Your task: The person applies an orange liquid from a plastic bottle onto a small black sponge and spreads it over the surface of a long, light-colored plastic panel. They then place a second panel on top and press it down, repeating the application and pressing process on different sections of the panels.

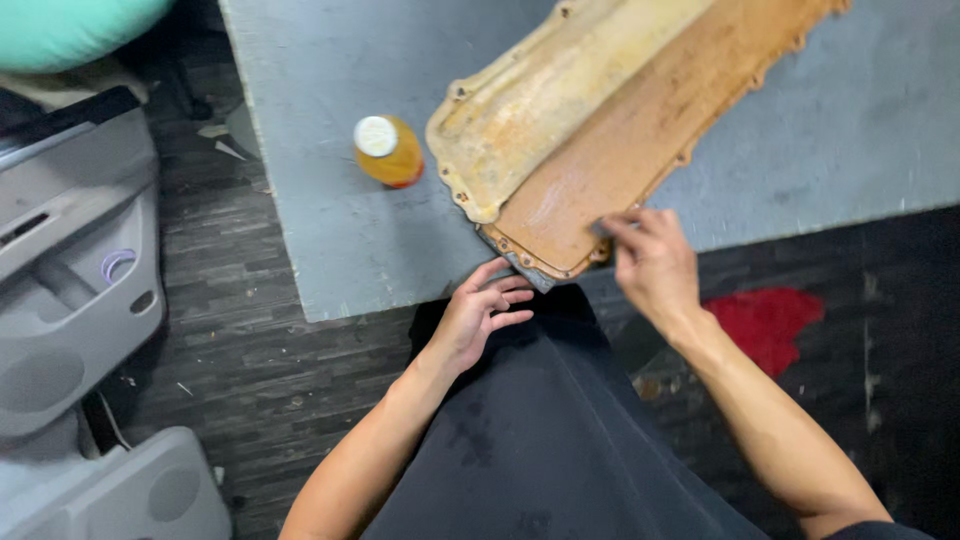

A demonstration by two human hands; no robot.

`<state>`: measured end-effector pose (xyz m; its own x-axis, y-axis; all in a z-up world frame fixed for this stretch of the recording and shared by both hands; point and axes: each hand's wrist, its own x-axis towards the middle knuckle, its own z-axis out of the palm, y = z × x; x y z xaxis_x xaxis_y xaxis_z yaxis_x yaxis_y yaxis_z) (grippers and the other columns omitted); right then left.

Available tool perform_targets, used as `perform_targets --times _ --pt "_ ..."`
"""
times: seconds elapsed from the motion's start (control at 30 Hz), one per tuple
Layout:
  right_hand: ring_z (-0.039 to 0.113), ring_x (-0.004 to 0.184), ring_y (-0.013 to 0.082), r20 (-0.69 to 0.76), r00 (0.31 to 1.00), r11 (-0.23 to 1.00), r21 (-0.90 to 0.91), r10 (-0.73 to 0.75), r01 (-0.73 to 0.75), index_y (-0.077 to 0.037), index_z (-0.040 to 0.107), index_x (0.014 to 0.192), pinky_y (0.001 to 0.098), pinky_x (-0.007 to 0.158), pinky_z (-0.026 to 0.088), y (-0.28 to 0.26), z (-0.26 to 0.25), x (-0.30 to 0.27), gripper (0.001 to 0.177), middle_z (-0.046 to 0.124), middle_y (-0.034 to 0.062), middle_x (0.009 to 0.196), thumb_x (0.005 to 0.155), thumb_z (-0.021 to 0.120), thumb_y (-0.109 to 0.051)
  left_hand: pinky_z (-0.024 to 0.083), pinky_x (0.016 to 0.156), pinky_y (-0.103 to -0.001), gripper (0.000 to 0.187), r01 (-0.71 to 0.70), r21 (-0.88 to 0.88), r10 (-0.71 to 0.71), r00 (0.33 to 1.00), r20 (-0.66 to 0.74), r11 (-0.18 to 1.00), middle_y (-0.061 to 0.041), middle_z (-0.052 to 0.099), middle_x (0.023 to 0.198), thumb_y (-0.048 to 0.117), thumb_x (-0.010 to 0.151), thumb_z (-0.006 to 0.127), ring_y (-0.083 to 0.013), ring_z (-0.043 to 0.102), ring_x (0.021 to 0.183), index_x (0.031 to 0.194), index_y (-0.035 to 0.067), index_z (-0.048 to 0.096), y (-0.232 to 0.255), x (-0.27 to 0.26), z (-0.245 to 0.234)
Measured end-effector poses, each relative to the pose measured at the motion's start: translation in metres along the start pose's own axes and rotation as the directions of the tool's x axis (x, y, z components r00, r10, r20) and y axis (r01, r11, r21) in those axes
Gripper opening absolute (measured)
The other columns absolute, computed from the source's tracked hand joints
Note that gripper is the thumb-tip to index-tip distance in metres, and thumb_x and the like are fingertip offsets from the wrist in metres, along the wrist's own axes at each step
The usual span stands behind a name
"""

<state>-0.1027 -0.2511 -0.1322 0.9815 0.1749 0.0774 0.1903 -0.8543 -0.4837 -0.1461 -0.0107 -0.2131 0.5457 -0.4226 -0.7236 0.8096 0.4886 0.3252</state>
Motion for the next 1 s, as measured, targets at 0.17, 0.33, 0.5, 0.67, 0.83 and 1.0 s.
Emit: perform_targets --times 0.17,0.33,0.5,0.67,0.83,1.0 --pt "0.062 0.104 0.0268 -0.202 0.961 0.952 0.201 -0.19 0.23 -0.009 0.076 0.123 0.0391 0.087 0.052 -0.056 -0.014 0.063 0.035 0.07 0.0073 0.115 0.095 0.07 0.011 0.055 0.093 -0.037 0.048 -0.142 0.329 0.184 0.978 -0.1 0.934 -0.012 0.068 0.128 0.005 0.094 0.047 -0.0217 0.067 0.111 0.142 0.005 0.053 -0.002 -0.008 -0.011" --pt "0.058 0.108 0.0272 -0.25 0.851 0.834 0.204 -0.461 0.512 -0.013 0.07 0.133 0.0359 0.084 0.052 -0.124 0.004 0.107 0.055 0.065 0.0053 0.12 0.086 0.07 0.015 0.054 0.094 -0.035 0.049 -0.447 0.394 0.548 0.815 -0.191 0.803 -0.011 0.069 0.124 -0.003 0.091 0.051 -0.0237 0.067 0.113 0.139 0.003 0.057 0.01 -0.01 -0.023" --pt "0.056 0.118 0.0279 -0.146 0.796 0.803 0.012 -0.588 0.595 -0.014 0.059 0.146 0.0394 0.1 0.055 -0.16 -0.002 0.12 0.065 0.059 0.0066 0.138 0.087 0.07 0.009 0.046 0.106 -0.042 0.074 -0.417 0.868 0.929 0.351 -0.118 0.268 -0.018 0.051 0.143 -0.001 0.085 0.073 -0.0339 0.05 0.135 0.151 0.002 0.038 0.051 -0.02 -0.01" --pt "0.048 0.128 0.0305 0.011 0.845 0.842 0.097 -0.534 0.531 -0.015 0.057 0.153 0.0421 0.104 0.052 -0.136 -0.017 0.11 0.064 0.05 0.0114 0.147 0.093 0.076 -0.002 0.029 0.118 -0.052 0.112 -0.437 0.9 0.987 0.143 0.078 -0.007 -0.028 0.034 0.155 0.017 0.079 0.094 -0.0439 0.034 0.141 0.158 -0.004 0.017 0.085 -0.005 0.008" --pt "0.048 0.141 0.0294 0.055 0.872 0.87 0.118 -0.487 0.479 -0.016 0.056 0.155 0.0395 0.114 0.052 -0.032 -0.057 0.141 0.058 0.045 0.0134 0.154 0.101 0.078 -0.012 0.042 0.114 -0.045 0.082 -0.407 0.913 0.987 0.159 0.03 0.038 -0.018 0.057 0.143 0.017 0.086 0.088 -0.0358 0.051 0.131 0.151 0.001 0.041 0.104 0.026 0.0" --pt "0.061 0.12 0.0237 0.047 0.998 0.972 0.23 0.034 -0.044 -0.006 0.065 0.136 0.0338 0.092 0.054 0.189 -0.107 0.177 0.046 0.062 0.012 0.136 0.093 0.076 -0.018 0.039 0.116 -0.046 0.064 -0.296 0.951 0.995 0.065 -0.077 0.093 -0.015 0.064 0.13 0.018 0.091 0.088 -0.0319 0.059 0.12 0.142 0.001 0.052 0.117 0.053 -0.036"
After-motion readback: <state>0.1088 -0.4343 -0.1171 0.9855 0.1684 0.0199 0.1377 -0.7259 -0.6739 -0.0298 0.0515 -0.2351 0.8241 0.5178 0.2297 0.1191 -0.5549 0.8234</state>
